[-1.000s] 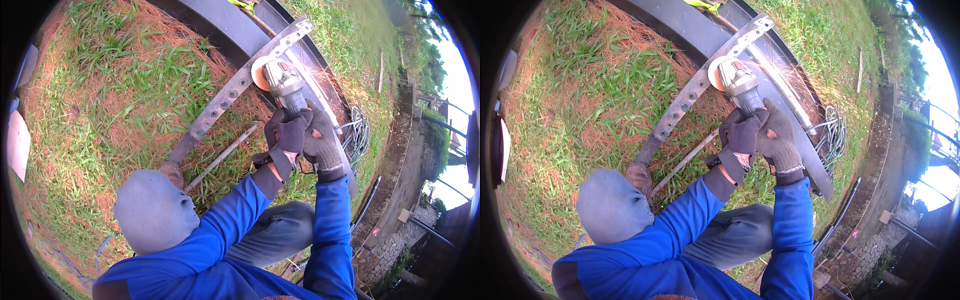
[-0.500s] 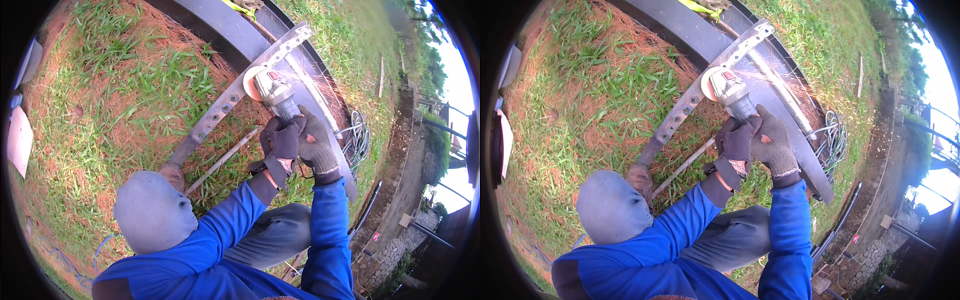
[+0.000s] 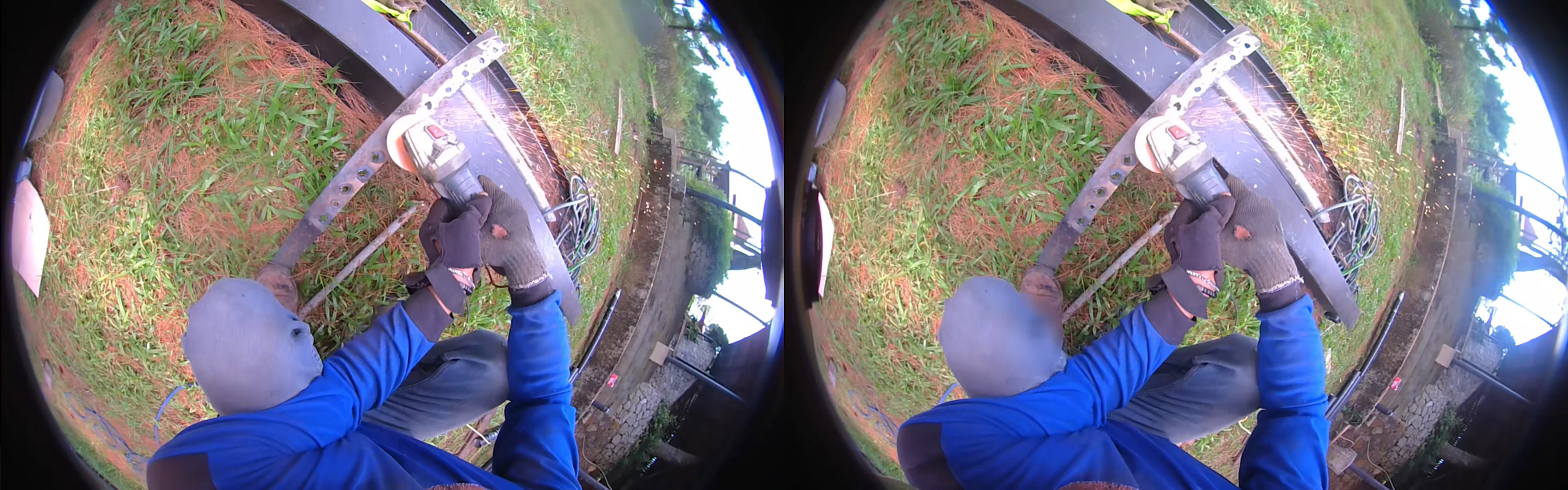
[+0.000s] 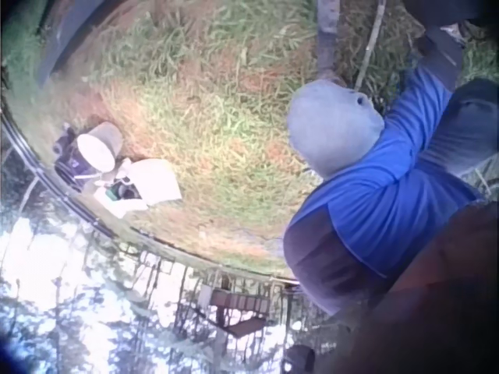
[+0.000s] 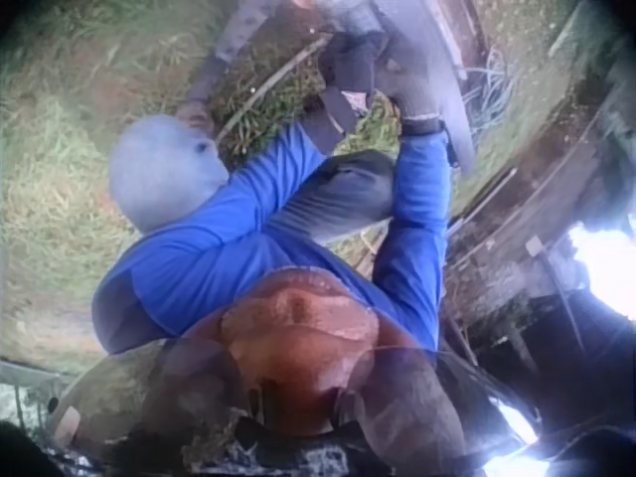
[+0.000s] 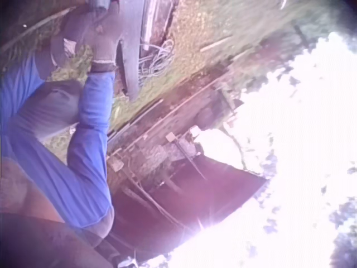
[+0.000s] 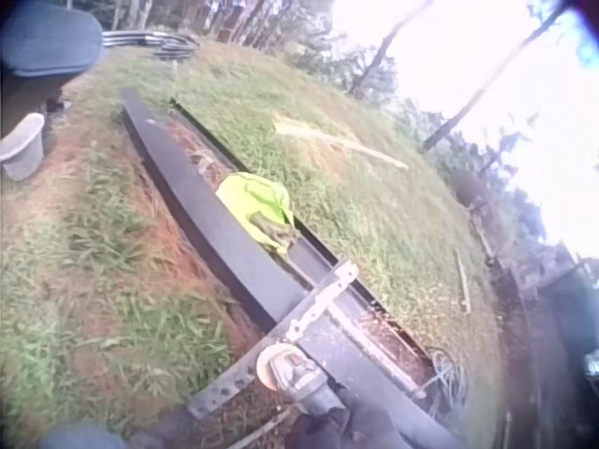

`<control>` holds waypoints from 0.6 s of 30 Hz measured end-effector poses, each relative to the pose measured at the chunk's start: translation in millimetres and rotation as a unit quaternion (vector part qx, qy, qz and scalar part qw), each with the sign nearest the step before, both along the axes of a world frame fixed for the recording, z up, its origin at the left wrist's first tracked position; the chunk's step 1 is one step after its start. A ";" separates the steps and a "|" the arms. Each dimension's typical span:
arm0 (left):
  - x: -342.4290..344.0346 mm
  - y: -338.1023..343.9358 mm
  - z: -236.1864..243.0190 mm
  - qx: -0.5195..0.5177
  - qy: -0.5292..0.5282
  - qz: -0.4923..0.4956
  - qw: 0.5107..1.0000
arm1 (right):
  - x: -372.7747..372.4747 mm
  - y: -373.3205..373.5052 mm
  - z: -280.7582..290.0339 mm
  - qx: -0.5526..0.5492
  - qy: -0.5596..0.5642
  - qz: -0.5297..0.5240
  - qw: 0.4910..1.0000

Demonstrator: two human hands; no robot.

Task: The person carries a perforated metal bar and an angle grinder, sits down, and grinds along the edge of the metal bar using the angle grinder.

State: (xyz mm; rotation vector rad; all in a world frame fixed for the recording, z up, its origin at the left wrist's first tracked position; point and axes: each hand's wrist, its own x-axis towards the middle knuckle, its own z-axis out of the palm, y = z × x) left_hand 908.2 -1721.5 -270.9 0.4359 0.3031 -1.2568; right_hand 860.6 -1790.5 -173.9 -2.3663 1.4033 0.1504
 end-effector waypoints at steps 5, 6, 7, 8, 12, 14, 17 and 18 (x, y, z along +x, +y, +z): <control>-12.0 17.0 18.9 0.142 -0.025 -0.050 0.988 | -6.9 14.5 6.4 0.025 0.013 -0.017 0.999; -21.3 15.7 1.5 0.075 -0.012 -0.023 0.997 | -6.2 12.0 6.1 0.009 0.004 -0.011 1.000; -24.7 12.9 -6.7 0.042 0.015 -0.007 0.999 | -5.8 7.2 6.7 0.012 0.026 0.031 0.999; -28.1 13.3 -14.3 0.009 0.044 0.006 0.999 | -4.9 9.2 7.3 0.013 0.027 0.029 0.999; -38.5 9.0 -58.6 0.075 -0.128 0.017 0.989 | 16.7 8.9 -4.3 0.037 0.070 0.004 0.997; -37.4 12.7 -64.0 0.032 -0.025 0.073 0.997 | 18.3 7.2 -10.4 0.039 0.072 0.019 0.996; -4.4 13.9 31.7 0.189 -0.160 -0.096 0.964 | -26.9 9.8 -8.0 0.003 0.082 -0.012 0.997; 0.6 13.6 26.8 0.195 -0.165 -0.093 0.962 | -21.5 9.4 -17.3 -0.043 0.046 0.026 0.998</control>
